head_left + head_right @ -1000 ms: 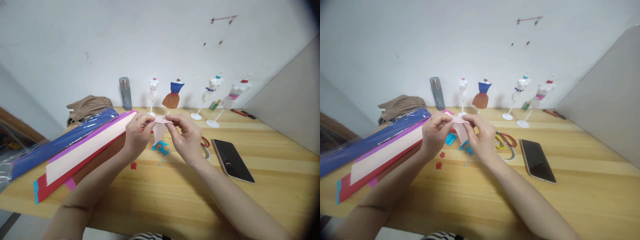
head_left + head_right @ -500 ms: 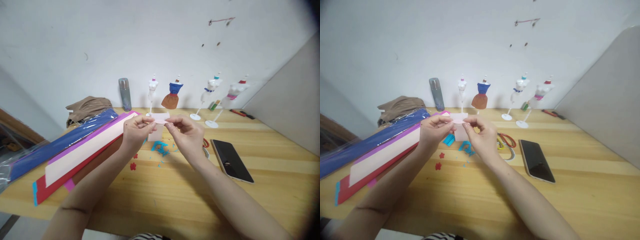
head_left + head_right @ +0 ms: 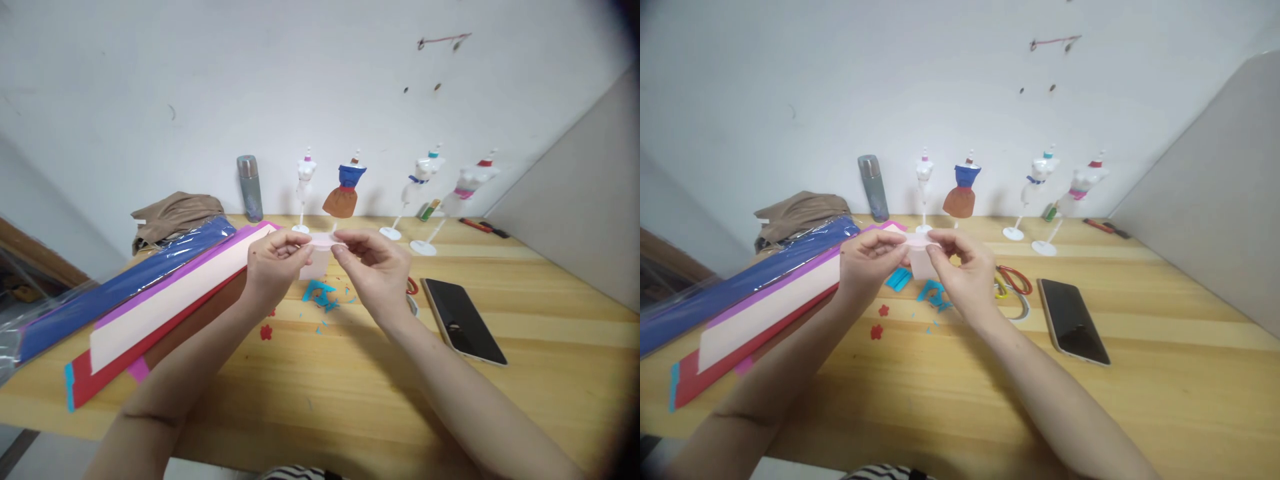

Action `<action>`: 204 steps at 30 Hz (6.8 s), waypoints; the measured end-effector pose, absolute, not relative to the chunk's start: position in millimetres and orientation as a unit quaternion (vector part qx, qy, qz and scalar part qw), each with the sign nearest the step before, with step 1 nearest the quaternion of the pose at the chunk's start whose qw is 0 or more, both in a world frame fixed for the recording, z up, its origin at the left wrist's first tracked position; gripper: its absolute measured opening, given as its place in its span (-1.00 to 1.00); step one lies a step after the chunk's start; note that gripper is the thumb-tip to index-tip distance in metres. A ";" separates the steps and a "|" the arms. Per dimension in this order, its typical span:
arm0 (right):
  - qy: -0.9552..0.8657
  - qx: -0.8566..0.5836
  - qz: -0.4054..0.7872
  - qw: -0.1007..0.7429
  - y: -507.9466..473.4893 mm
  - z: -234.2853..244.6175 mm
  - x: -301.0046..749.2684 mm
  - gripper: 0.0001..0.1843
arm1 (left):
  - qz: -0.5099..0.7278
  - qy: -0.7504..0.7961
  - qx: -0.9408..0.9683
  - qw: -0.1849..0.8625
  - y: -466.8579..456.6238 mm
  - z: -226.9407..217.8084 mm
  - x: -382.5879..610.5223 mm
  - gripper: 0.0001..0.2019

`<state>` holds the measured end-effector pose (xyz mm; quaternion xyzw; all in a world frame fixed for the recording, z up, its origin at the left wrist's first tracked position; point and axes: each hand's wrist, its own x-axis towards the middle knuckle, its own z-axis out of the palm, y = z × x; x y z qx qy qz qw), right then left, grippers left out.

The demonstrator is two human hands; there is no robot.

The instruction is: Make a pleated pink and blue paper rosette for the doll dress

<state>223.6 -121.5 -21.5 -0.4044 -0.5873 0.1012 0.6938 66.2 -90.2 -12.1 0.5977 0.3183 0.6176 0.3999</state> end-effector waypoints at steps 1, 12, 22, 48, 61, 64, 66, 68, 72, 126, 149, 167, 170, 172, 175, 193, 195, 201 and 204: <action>-0.598 -0.401 0.093 0.688 -121.1 -21.8 224.3 -0.86 | 0.615 0.317 0.612 0.383 -90.5 -11.6 64.9 -0.85; -0.681 -0.417 -0.069 0.598 -118.8 -24.3 227.3 -0.83 | 0.591 0.329 0.708 0.203 -89.4 -13.7 58.2 -0.81; -0.659 -0.447 0.001 0.604 -120.8 -23.1 225.5 -0.86 | 0.604 0.320 0.706 0.186 -86.6 -16.4 61.3 -0.88; -0.620 -0.401 0.098 0.667 -123.1 -17.6 224.9 -0.83 | 0.623 0.314 0.588 0.409 -95.6 -4.6 68.3 -0.91; -0.621 -0.400 0.209 0.641 -120.7 -19.8 228.7 -0.69 | 0.610 0.281 0.661 0.335 -89.4 -7.4 60.9 -0.96; -0.610 -0.381 0.240 0.652 -119.5 -20.6 229.9 -0.69 | 0.596 0.263 0.678 0.341 -90.8 0.0 57.5 -0.98; -0.607 -0.374 0.250 0.655 -119.3 -20.5 230.6 -0.70 | 0.593 0.257 0.684 0.340 -90.9 3.2 55.9 -0.97; -0.607 -0.373 0.255 0.654 -120.0 -19.7 230.8 -0.71 | 0.587 0.257 0.687 0.343 -90.3 4.0 55.2 -0.97; -0.608 -0.390 0.239 0.649 -122.4 -16.5 229.7 -0.80 | 0.580 0.271 0.683 0.352 -88.6 1.8 55.6 -0.98; -0.585 -0.412 0.237 0.657 -125.6 -8.4 223.9 -0.81 | 0.566 0.260 0.661 0.418 -86.9 4.0 53.1 -0.95; -0.578 -0.402 0.195 0.683 -123.5 -10.8 228.6 -0.84 | 0.592 0.285 0.604 0.451 -88.3 -0.9 60.7 -0.87; -0.569 -0.398 0.203 0.690 -122.0 -12.8 228.8 -0.86 | 0.608 0.297 0.581 0.452 -92.1 -3.1 65.0 -0.94; -0.579 -0.398 0.179 0.689 -122.4 -12.9 228.9 -0.86 | 0.613 0.293 0.590 0.436 -91.7 -5.5 64.7 -0.91; -0.583 -0.404 0.169 0.684 -122.4 -13.4 228.9 -0.85 | 0.618 0.296 0.598 0.416 -91.9 -6.6 64.2 -0.89; -0.585 -0.419 0.161 0.675 -121.8 -15.2 229.0 -0.85 | 0.618 0.307 0.612 0.387 -92.7 -7.0 62.9 -0.87; -0.618 -0.446 0.067 0.644 -122.2 -18.5 224.8 -0.91 | 0.587 0.305 0.748 0.045 -91.1 -12.0 58.4 -0.80; -0.622 -0.445 0.063 0.641 -122.8 -17.6 224.7 -0.92 | 0.592 0.305 0.746 0.017 -90.8 -14.2 59.2 -0.82; -0.640 -0.454 0.032 0.618 -127.2 -12.2 224.3 -0.90 | 0.600 0.296 0.743 -0.004 -91.4 -15.6 61.1 -0.83; -0.646 -0.459 0.027 0.610 -128.7 -10.7 224.6 -0.91 | 0.599 0.307 0.739 0.029 -92.5 -15.2 62.5 -0.83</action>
